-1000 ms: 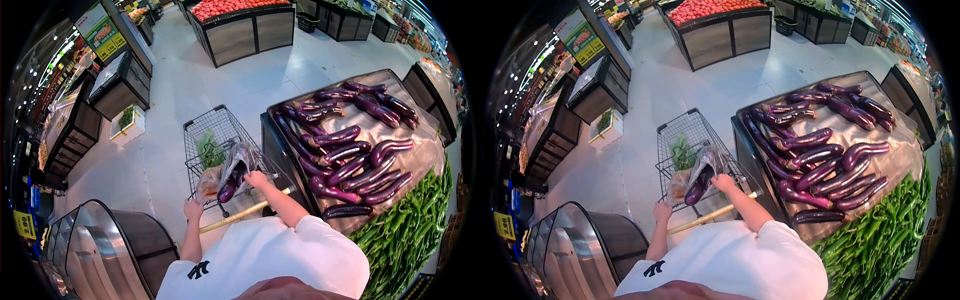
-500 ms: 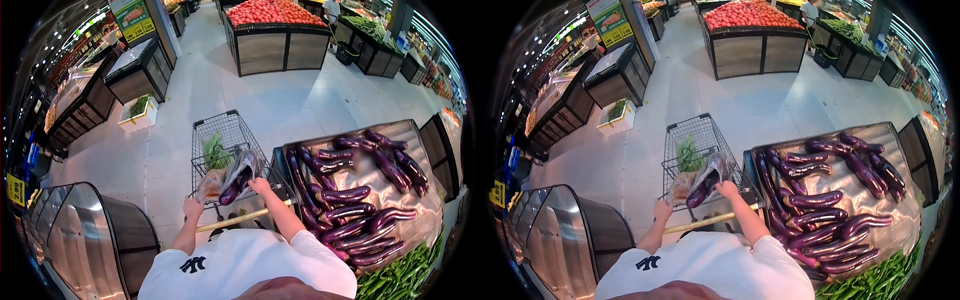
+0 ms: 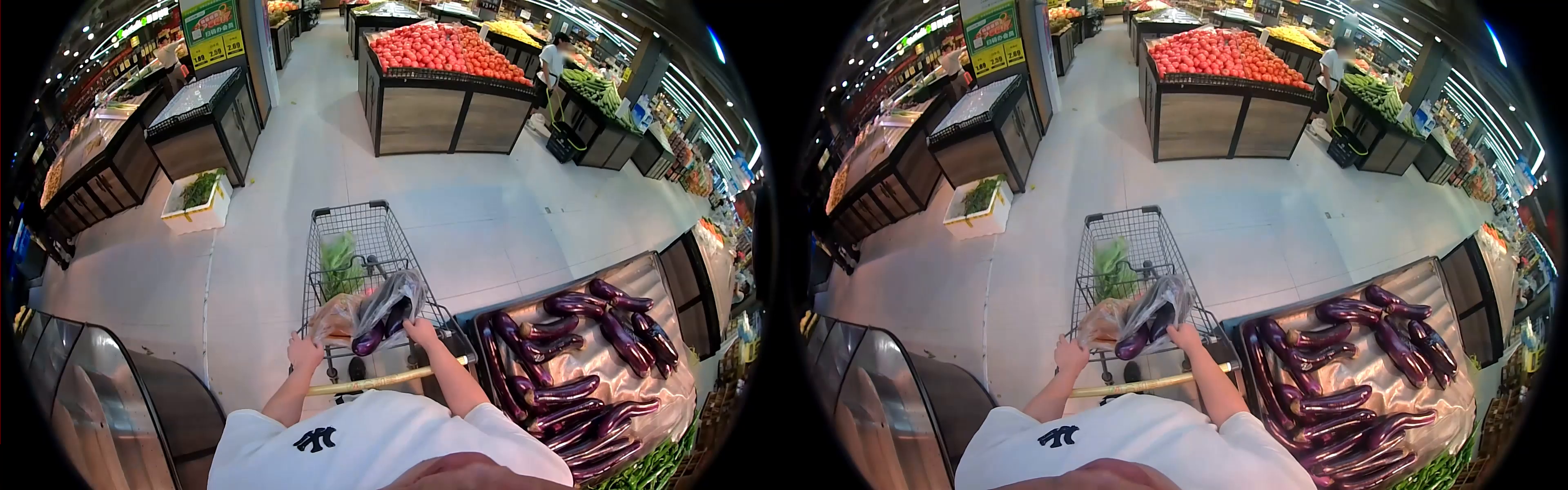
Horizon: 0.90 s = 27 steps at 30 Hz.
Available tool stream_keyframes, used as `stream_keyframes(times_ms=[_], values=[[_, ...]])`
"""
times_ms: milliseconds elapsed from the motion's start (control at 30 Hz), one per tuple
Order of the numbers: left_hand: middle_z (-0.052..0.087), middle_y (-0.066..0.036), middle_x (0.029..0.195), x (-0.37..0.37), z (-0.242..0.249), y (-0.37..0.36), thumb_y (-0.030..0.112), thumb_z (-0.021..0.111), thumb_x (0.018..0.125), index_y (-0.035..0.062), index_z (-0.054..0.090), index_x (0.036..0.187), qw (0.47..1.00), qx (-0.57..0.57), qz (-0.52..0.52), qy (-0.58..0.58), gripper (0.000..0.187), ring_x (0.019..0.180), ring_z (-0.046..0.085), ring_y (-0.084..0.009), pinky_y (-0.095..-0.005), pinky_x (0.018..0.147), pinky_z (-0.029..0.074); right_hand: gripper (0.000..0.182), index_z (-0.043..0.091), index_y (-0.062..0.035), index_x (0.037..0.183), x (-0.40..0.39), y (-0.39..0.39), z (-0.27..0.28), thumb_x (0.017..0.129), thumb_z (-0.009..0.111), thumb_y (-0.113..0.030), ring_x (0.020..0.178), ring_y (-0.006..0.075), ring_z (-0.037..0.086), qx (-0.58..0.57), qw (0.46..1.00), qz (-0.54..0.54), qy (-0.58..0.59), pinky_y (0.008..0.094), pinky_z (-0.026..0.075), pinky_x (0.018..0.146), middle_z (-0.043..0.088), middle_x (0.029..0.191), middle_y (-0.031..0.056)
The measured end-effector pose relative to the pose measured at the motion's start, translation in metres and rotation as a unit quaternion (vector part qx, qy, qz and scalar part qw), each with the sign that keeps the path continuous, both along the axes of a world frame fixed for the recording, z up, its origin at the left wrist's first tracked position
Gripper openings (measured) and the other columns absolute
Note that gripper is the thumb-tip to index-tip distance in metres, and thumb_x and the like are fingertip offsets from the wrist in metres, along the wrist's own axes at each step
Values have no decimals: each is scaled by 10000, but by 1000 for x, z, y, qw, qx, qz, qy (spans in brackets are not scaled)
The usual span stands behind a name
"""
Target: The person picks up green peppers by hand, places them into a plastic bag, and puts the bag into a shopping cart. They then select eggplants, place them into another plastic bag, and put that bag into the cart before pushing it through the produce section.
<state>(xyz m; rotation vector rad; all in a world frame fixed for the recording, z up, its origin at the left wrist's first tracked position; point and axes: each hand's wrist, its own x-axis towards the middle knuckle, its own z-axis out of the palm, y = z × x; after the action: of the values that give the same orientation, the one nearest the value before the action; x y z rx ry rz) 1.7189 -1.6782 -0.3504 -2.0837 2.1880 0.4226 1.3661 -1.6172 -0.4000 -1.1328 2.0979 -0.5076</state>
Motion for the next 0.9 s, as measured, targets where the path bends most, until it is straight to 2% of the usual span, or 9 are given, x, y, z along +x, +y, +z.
stream_keyframes(times_ms=[167,267,367,467,567,600,700,800,900], values=[[461,-243,1377,-11,-5,-92,374,564,843,43,711,1079,1000,0,-21,17,432,1142,554,-350,-436,928,495,592,727,-2,714,-11,-75,0,822,564,-560,758,342,705,-3,999,-32,2,420,544,749,693,706,193],[487,-229,1336,-22,-14,-143,380,572,844,47,712,1084,999,-3,-41,14,434,1138,551,-342,-423,922,493,594,713,12,709,-19,-116,-7,853,543,-539,747,388,687,-27,998,-46,29,456,532,737,672,704,232],[497,-220,1304,-37,-19,-191,383,576,845,48,713,1090,999,5,-49,12,436,1126,551,-343,-428,917,486,623,713,22,786,-24,-152,2,888,508,-557,846,436,664,-52,993,-53,94,488,514,803,681,838,269],[498,-215,1292,-54,-26,-228,387,568,850,48,711,1094,998,-13,-57,14,442,1132,542,-344,-436,932,468,733,713,25,874,-32,-181,15,914,411,-641,913,433,661,-8,991,-35,132,495,505,849,681,880,281],[498,-208,1280,-67,-38,-259,390,552,861,45,709,1095,998,-23,-60,5,446,1136,534,-341,-440,948,451,761,709,9,947,-43,-209,15,935,347,-661,928,429,666,18,988,-8,156,489,508,862,694,923,265],[475,-231,1351,-72,-37,-270,393,529,874,40,692,1142,998,13,-60,-8,472,1199,513,-354,-446,988,430,761,707,-3,983,-46,-217,17,943,326,-660,940,427,663,21,987,-2,162,492,505,871,693,956,268],[424,-270,1435,-88,-37,-289,396,511,885,37,661,1208,998,0,-67,-12,506,1276,474,-378,-458,1027,407,768,702,-4,1000,-61,-235,16,945,314,-664,961,424,659,33,988,-9,153,497,498,881,691,965,273],[378,-297,1481,-100,-38,-303,399,497,892,35,633,1256,997,30,-65,-10,532,1326,435,-398,-472,1065,376,763,724,-47,1007,-73,-252,15,941,291,-672,946,408,669,47,980,20,192,474,505,878,707,958,229],[394,-298,1464,-111,-46,-310,402,501,893,35,627,1262,997,21,-66,-18,536,1318,439,-403,-481,1074,366,798,736,-45,993,-88,-265,19,940,259,-682,944,402,671,101,980,40,169,470,510,869,711,944,221]])
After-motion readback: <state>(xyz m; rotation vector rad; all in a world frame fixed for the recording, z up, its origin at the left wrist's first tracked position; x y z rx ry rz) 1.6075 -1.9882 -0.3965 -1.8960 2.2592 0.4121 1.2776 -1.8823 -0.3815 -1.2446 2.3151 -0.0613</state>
